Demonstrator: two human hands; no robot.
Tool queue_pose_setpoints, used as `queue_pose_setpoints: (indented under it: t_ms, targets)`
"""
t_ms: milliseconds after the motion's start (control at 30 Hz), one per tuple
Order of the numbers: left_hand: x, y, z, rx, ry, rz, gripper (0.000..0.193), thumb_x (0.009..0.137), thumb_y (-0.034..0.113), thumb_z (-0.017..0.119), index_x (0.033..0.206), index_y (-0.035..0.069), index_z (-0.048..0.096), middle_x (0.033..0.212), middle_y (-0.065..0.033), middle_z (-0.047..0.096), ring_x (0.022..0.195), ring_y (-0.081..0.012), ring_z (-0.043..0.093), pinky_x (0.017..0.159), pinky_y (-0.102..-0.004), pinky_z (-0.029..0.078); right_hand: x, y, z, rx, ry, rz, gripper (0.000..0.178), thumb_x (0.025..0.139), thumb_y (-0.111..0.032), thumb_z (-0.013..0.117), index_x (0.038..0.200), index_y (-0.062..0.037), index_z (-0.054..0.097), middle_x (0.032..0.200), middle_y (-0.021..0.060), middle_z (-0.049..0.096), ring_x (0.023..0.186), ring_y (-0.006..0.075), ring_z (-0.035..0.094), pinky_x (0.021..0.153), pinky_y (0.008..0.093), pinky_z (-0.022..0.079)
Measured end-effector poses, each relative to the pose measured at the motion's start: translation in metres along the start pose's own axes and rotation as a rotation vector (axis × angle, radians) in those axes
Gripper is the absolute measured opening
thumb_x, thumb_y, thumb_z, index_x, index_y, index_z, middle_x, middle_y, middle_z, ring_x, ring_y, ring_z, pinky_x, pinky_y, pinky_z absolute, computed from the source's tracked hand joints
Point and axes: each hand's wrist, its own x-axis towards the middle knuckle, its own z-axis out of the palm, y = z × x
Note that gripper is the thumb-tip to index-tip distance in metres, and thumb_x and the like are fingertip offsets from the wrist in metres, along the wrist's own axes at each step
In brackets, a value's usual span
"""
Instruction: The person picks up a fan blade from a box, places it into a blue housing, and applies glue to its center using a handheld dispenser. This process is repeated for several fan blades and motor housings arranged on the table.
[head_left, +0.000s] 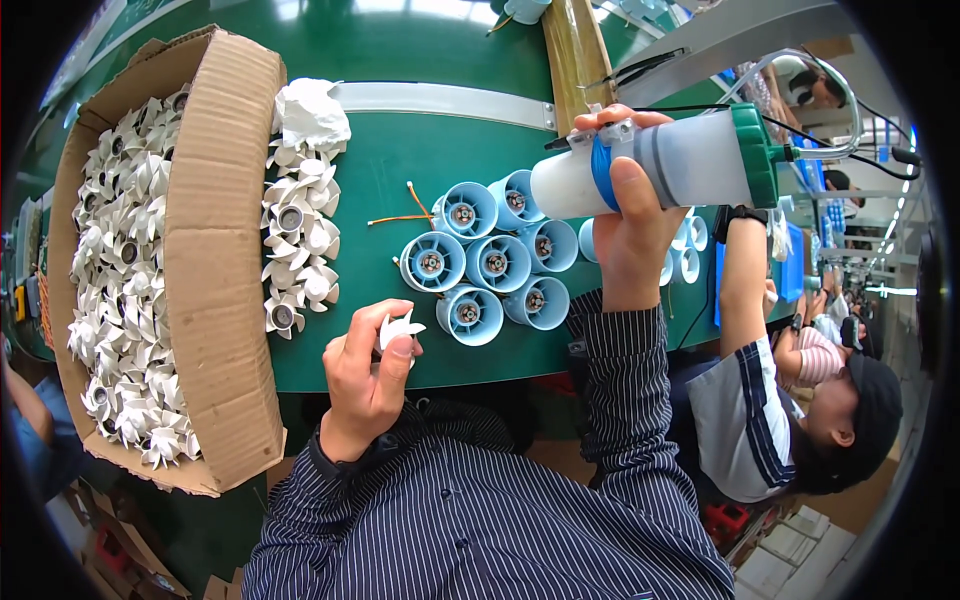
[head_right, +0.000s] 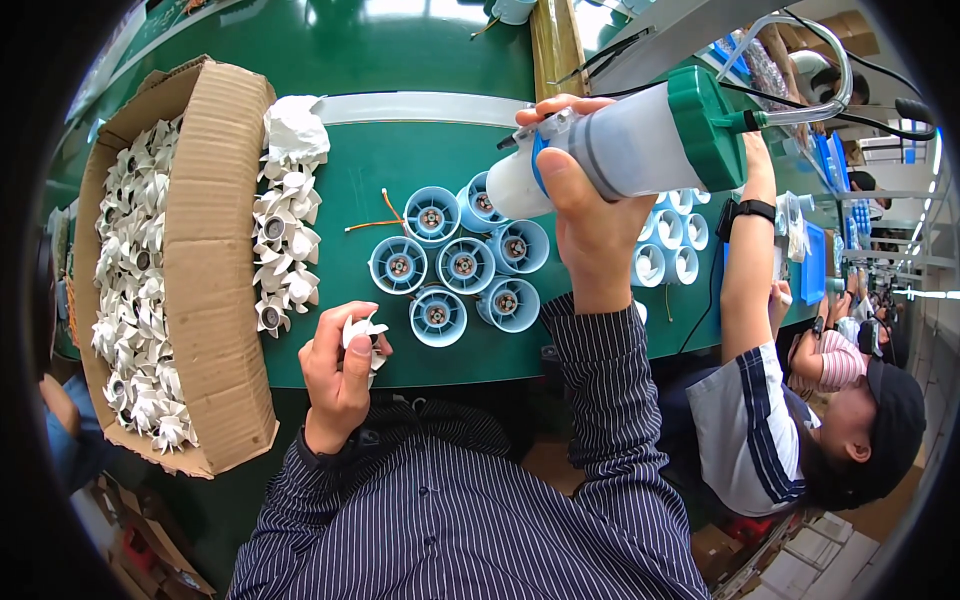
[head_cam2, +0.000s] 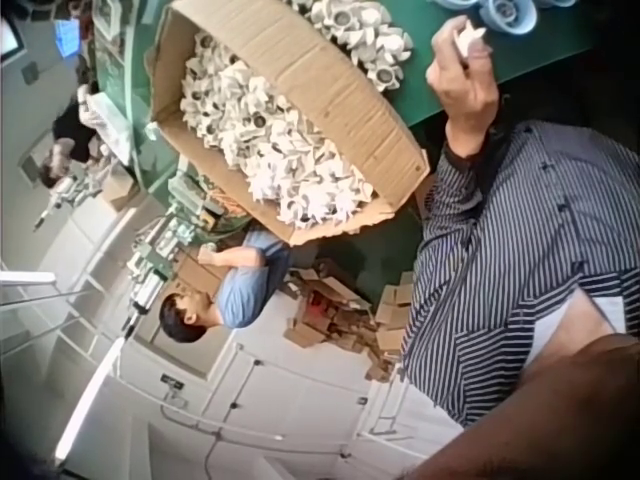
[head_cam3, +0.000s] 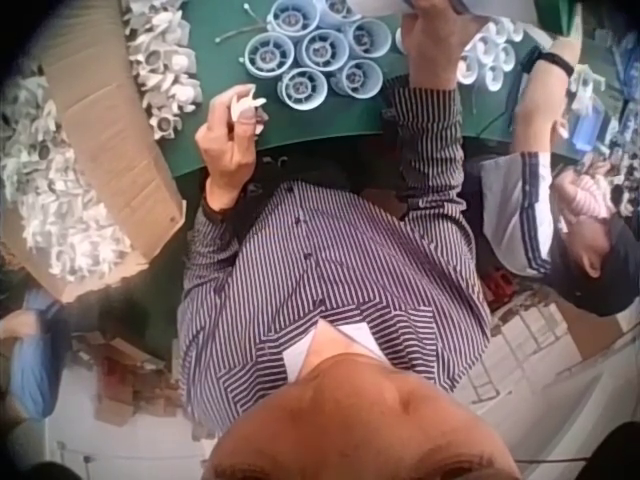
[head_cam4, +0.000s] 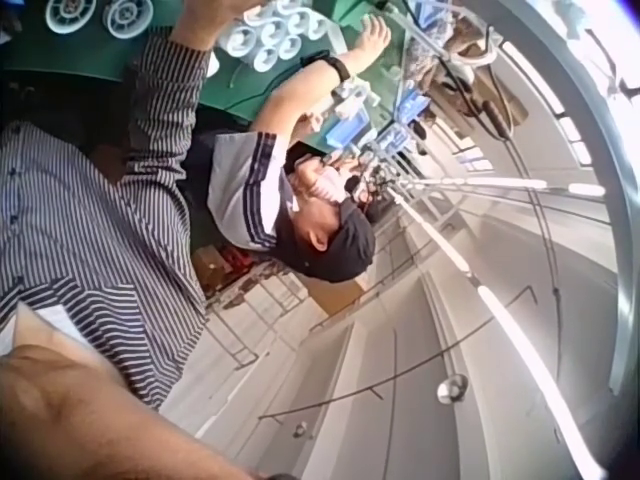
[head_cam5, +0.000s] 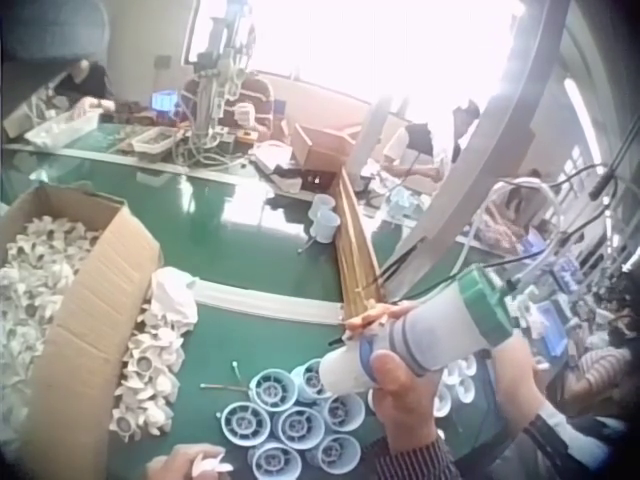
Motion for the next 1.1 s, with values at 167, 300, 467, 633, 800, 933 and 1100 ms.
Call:
queue_pose_setpoints:
  t_ms: [167,300,467,633,800,933,1100]
  targets:
    - [0.000,0.000,0.000,-0.006,0.001,-0.002,0.032,0.108,0.025,0.061,0.126,-0.002,0.064,0.076,-0.0078,0.071,0.063,-0.0148,0.068,0.059,-0.0271,0.051,-0.001,0.000,0.000,0.002,0.012,0.002,0.047,0.089,-0.017,0.080,0.130,-0.0040,0.059,0.123,0.0153,0.069,0.117,0.0327,0.071,0.108,0.0495,0.054]
    - [0.000,0.000,0.000,-0.009,0.004,-0.001,0.032,0.108,0.025,0.061,0.126,-0.002,0.064,0.076,-0.0078,0.071,0.063,-0.0146,0.068,0.060,-0.0270,0.052,-0.001,-0.001,-0.001,-0.013,0.015,0.003,0.048,0.089,-0.017,0.080,0.130,-0.0040,0.059,0.124,0.0156,0.069,0.117,0.0329,0.071,0.108,0.0497,0.054]
    - [0.000,0.001,0.000,-0.008,0.004,-0.014,0.033,0.108,0.026,0.062,0.126,-0.002,0.064,0.077,-0.0080,0.072,0.064,-0.0145,0.069,0.060,-0.0271,0.052,0.000,0.000,-0.002,-0.010,0.018,-0.005,0.049,0.088,-0.018,0.079,0.131,-0.0038,0.060,0.125,0.0160,0.069,0.116,0.0328,0.071,0.108,0.0498,0.054]
    - [0.001,0.002,0.000,-0.010,0.003,-0.014,0.032,0.108,0.024,0.062,0.126,-0.002,0.064,0.077,-0.0084,0.072,0.065,-0.0143,0.069,0.061,-0.0270,0.052,-0.001,-0.008,-0.002,0.007,0.025,-0.020,0.053,0.087,-0.018,0.081,0.132,-0.0036,0.058,0.125,0.0176,0.069,0.116,0.0338,0.071,0.108,0.0505,0.054]
    - [0.000,0.003,-0.001,-0.015,0.001,-0.035,0.030,0.106,0.019,0.061,0.127,-0.003,0.064,0.078,-0.0088,0.072,0.065,-0.0140,0.069,0.061,-0.0267,0.053,-0.006,-0.024,0.001,0.090,-0.035,-0.037,0.057,0.087,-0.023,0.082,0.135,-0.0049,0.057,0.128,0.0181,0.067,0.120,0.0344,0.068,0.109,0.0510,0.052]
    - [0.000,0.002,-0.002,-0.017,-0.003,-0.037,0.030,0.104,0.017,0.061,0.127,-0.003,0.064,0.078,-0.0089,0.072,0.065,-0.0140,0.070,0.062,-0.0267,0.054,-0.018,-0.034,0.008,0.097,-0.083,0.014,0.058,0.087,-0.028,0.081,0.136,-0.0068,0.057,0.127,0.0165,0.065,0.121,0.0334,0.066,0.109,0.0503,0.051]
    - [0.000,0.002,-0.001,-0.024,-0.001,-0.039,0.031,0.104,0.017,0.061,0.127,-0.004,0.064,0.079,-0.0091,0.073,0.067,-0.0146,0.071,0.063,-0.0272,0.055,-0.036,-0.036,0.016,0.110,-0.102,0.089,0.060,0.085,-0.031,0.085,0.132,-0.0084,0.057,0.122,0.0149,0.065,0.116,0.0321,0.065,0.106,0.0488,0.051]
